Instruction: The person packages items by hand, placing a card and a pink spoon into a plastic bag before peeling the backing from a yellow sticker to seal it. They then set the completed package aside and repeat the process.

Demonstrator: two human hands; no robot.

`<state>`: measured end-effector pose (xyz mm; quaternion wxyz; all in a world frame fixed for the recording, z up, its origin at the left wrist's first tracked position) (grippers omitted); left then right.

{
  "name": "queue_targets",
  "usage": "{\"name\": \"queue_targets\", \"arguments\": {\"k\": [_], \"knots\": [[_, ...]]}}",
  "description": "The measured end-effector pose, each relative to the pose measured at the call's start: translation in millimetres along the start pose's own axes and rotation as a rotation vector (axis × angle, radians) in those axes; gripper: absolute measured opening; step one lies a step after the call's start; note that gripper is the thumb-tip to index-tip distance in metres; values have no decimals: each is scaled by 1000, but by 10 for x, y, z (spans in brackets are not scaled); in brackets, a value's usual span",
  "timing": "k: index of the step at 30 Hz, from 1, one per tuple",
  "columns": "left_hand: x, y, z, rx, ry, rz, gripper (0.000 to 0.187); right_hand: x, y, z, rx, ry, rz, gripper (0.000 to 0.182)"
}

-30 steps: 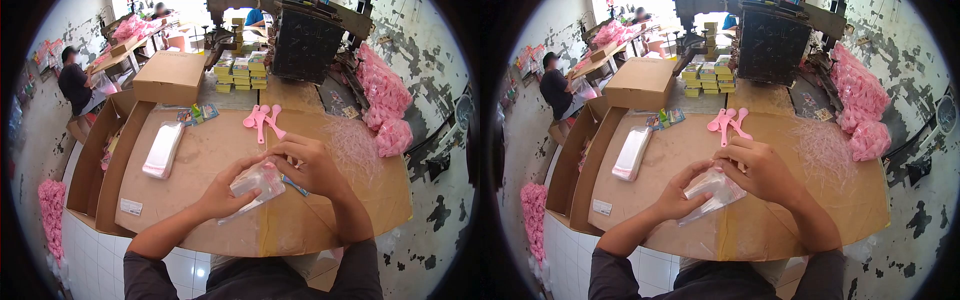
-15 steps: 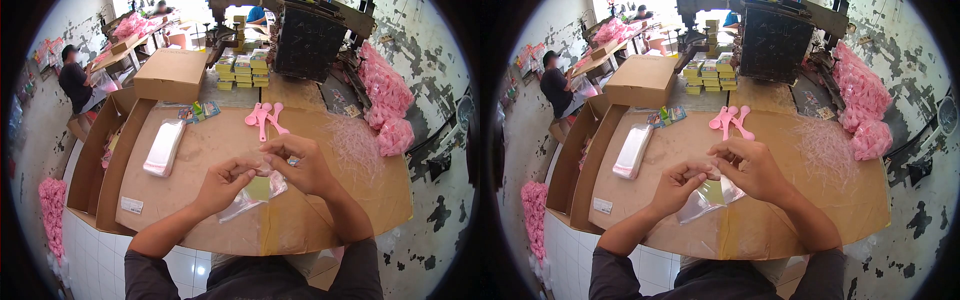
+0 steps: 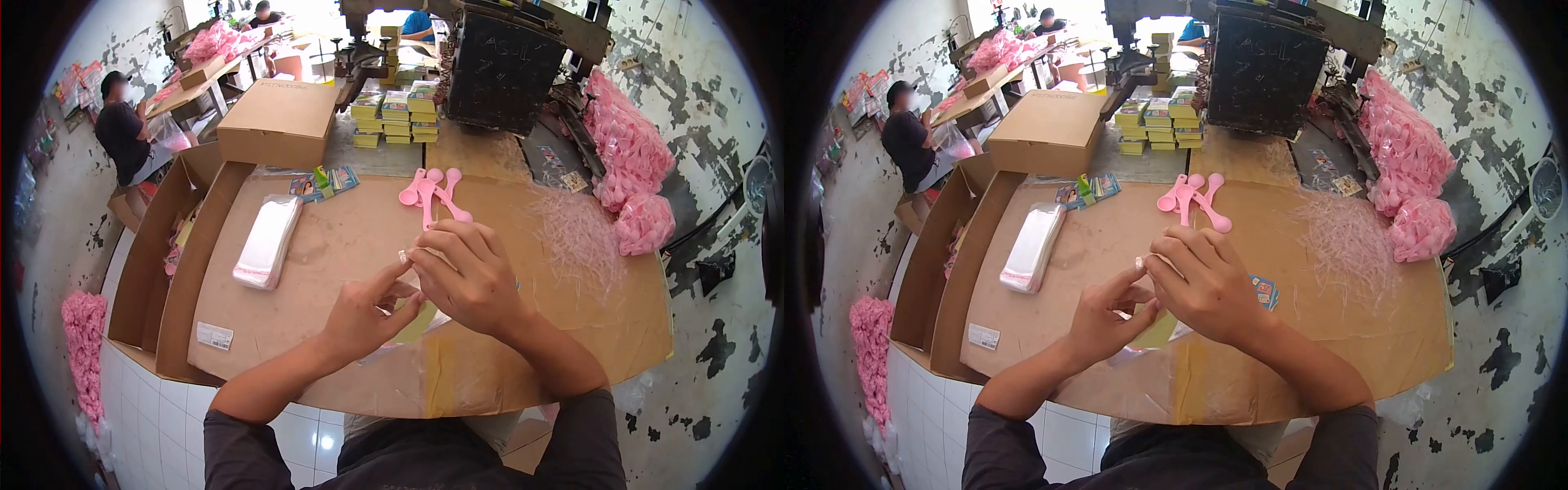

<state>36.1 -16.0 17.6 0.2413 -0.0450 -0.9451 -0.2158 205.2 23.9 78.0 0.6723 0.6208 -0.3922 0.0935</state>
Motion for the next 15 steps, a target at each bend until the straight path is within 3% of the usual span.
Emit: {"name": "queue_targets", "arguments": {"k": [5, 8, 10, 12, 14, 15], "knots": [[-17, -14, -80, -42, 221, 101, 53, -85, -51, -25, 22, -109, 99, 14], [15, 37, -51, -44, 109, 111, 50, -17, -36, -263, -171, -25, -31, 10], [59, 48, 2, 78, -43, 112, 47, 209, -28, -623, -329, 260, -24, 5], [86, 57, 48, 175, -230, 99, 43, 541, -166, -1022, -883, 929, 258, 7], [99, 86, 76, 240, -448, 67, 40, 982, -407, -1412, -902, 1162, 420, 9], [109, 101, 81, 236, -483, 61, 40, 1101, -606, -1706, -934, 1181, 401, 8]]}}
Point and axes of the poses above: each hand's wrist, its own y-axis towards the middle knuckle, its own x-axis out of the back of the hand, z = x × y, the point moved 3 cm from there along y, towards the middle knuckle, and after that the axes turned 5 degrees about y, right-handed, at the moved point
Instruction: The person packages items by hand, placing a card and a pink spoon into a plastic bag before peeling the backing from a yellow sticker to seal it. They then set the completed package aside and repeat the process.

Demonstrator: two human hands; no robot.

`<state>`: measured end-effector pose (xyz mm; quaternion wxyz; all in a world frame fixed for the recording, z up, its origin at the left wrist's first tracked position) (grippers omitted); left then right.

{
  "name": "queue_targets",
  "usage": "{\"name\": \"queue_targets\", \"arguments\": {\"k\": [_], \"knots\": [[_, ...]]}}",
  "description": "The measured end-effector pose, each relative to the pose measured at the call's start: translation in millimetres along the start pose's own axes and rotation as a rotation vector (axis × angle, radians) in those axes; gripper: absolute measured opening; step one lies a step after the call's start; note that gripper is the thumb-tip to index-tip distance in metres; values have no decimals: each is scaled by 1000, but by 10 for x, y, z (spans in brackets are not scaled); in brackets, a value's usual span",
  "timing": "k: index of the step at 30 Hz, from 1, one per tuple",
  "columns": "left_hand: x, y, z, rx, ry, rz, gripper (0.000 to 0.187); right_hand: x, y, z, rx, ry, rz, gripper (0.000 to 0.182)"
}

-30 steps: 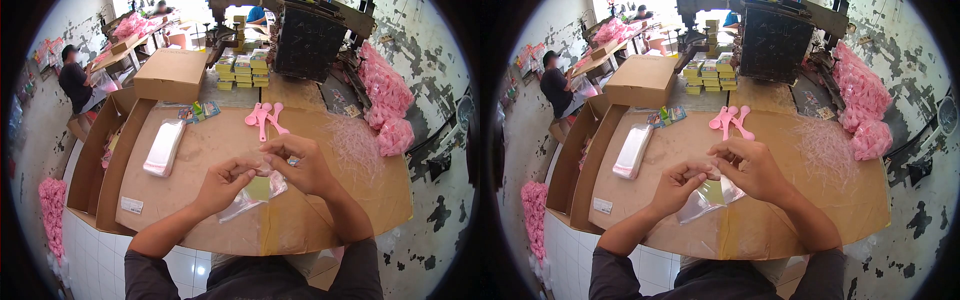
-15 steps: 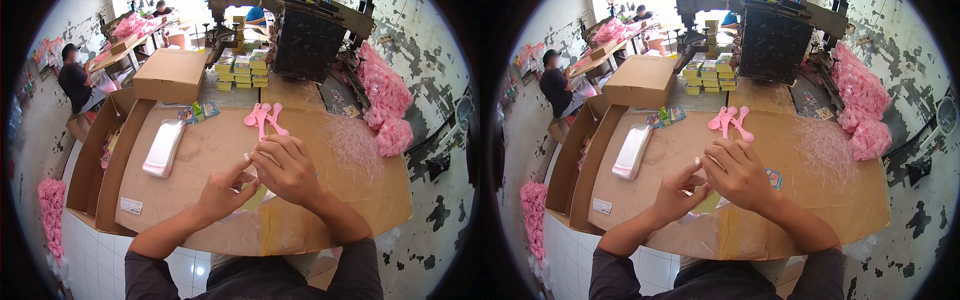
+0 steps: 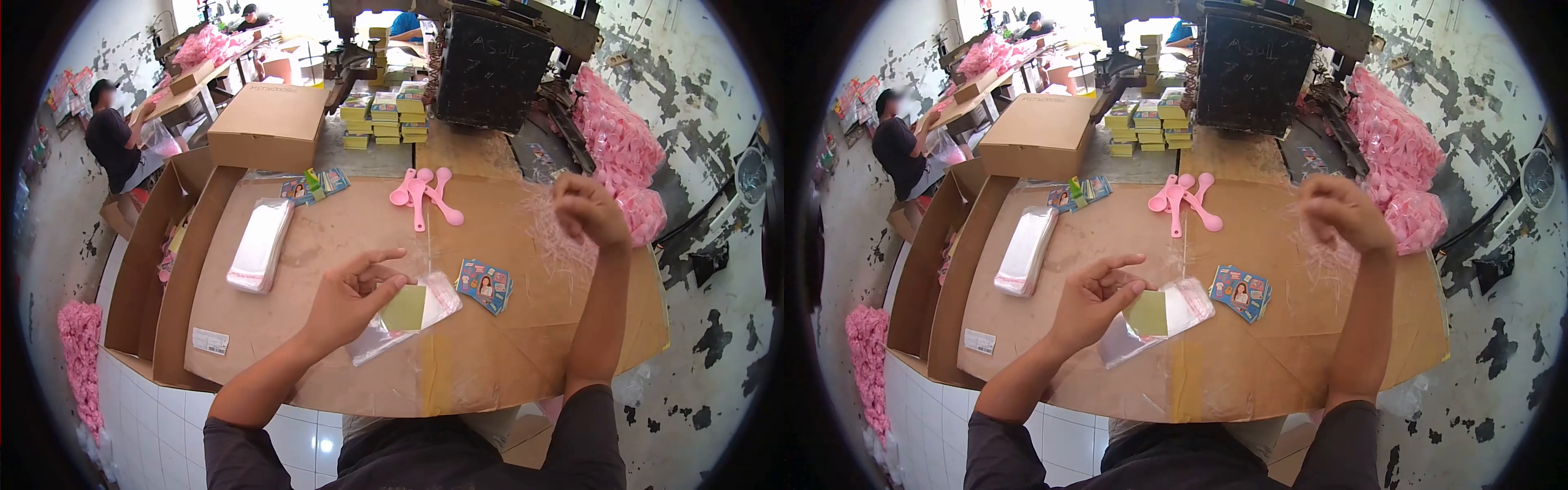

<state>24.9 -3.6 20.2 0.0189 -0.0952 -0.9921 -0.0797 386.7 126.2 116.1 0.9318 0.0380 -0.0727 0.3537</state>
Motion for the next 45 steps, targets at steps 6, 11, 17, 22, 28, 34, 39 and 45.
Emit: {"name": "queue_targets", "arguments": {"k": [6, 11, 17, 22, 28, 34, 39, 45], "knots": [[4, 22, -11, 7, -50, -34, 33, 1123, -317, -838, 53, -1250, -716, 42], [11, 71, 116, -9, -139, -83, 26, 15, 91, -30, 7, -829, -475, 27], [51, 85, 277, 41, -138, -84, 24, -1525, 475, -115, 190, -315, 129, 28], [46, 75, 193, 35, -71, -72, 25, -1732, 625, -546, 139, 20, 99, 25], [43, 89, 215, 43, -82, -49, 27, -1604, 629, -545, 108, 29, 42, 19], [53, 68, 173, -30, -60, -79, 26, -1597, 639, -562, 80, 154, 18, 17], [119, 59, 188, -124, 78, -62, 25, -1569, 659, -584, 71, 184, 54, 14], [176, 73, 140, -163, 91, 53, 29, -1551, 664, -597, 122, 179, 71, 14]]}}
Point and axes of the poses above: each hand's wrist, its own y-axis towards the middle knuckle, its own x-axis out of the back of the hand, z = x × y, the point moved 3 cm from there along y, towards the middle knuckle, and after that the axes turned 5 degrees about y, right-handed, at the moved point
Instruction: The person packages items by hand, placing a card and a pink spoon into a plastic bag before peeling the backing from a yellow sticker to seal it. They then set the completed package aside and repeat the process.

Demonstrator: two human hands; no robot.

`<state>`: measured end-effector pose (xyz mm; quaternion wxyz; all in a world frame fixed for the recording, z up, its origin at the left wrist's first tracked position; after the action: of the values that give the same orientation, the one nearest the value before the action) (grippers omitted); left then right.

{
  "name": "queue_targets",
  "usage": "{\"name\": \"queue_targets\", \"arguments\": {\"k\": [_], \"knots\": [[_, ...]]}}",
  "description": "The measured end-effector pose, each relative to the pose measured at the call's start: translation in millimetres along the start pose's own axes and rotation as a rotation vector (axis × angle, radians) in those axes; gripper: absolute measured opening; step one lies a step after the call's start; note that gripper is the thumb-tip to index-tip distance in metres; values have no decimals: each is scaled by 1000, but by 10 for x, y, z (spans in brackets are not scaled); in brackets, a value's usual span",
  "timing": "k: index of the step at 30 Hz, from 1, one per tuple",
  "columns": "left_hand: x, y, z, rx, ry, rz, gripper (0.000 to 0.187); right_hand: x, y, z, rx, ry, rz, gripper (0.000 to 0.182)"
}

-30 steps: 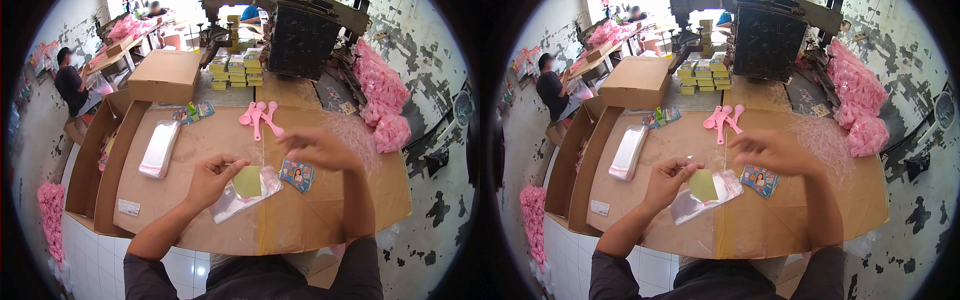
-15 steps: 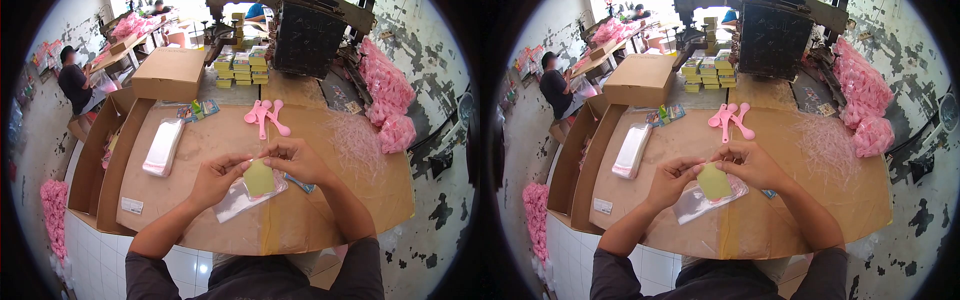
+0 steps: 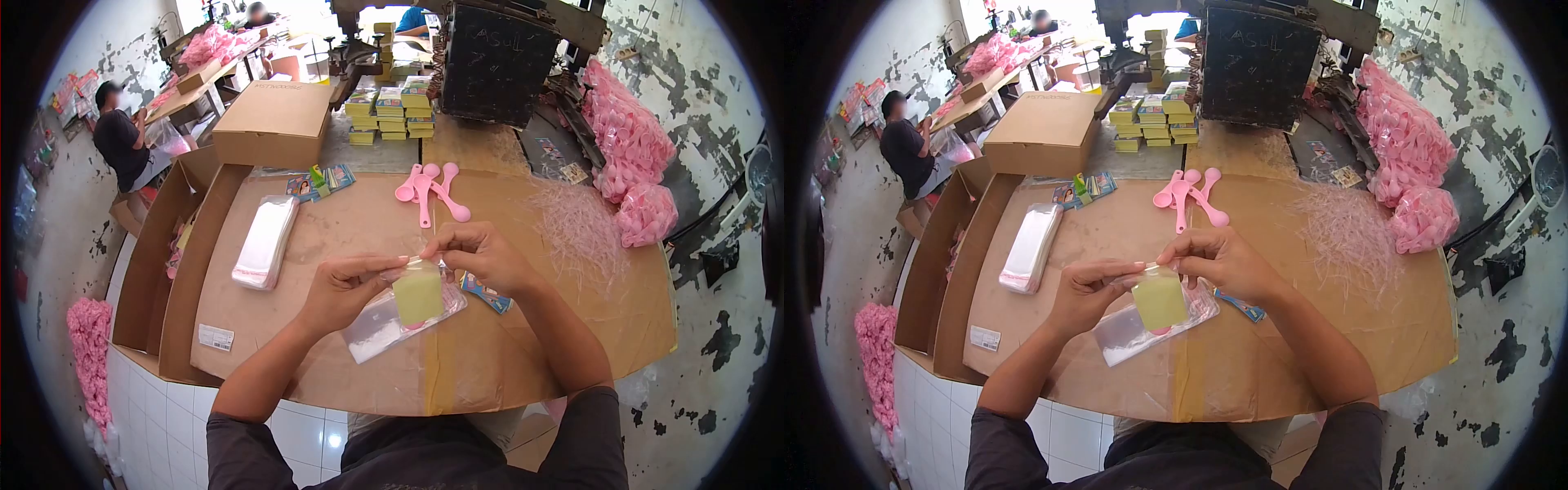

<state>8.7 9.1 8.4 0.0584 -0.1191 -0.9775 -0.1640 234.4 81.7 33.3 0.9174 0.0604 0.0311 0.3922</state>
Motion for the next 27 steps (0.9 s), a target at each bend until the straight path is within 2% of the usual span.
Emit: {"name": "queue_targets", "arguments": {"k": [5, 8, 17, 27], "knots": [[68, -2, -30, -75, 78, 67, 27, 45, -17, 31, 0, -75, 25, 16], [46, 9, 51, 107, -206, 15, 30, 42, -27, 67, -31, -72, 26, 16], [22, 46, 90, 208, -1, 50, 27, 72, -13, -56, -99, -69, 20, 17], [2, 45, 110, 234, -64, 85, 32, 70, -21, -17, -103, -84, 57, 18]]}}
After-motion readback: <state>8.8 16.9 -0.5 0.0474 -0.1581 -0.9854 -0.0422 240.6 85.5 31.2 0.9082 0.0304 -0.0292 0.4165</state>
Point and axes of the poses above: each hand's wrist, its own y-axis towards the middle knuckle, its own x-axis out of the back of the hand, z = x × y, the point moved 3 cm from there along y, towards the middle knuckle, and after that the axes turned 5 degrees about y, right-handed, at the moved point
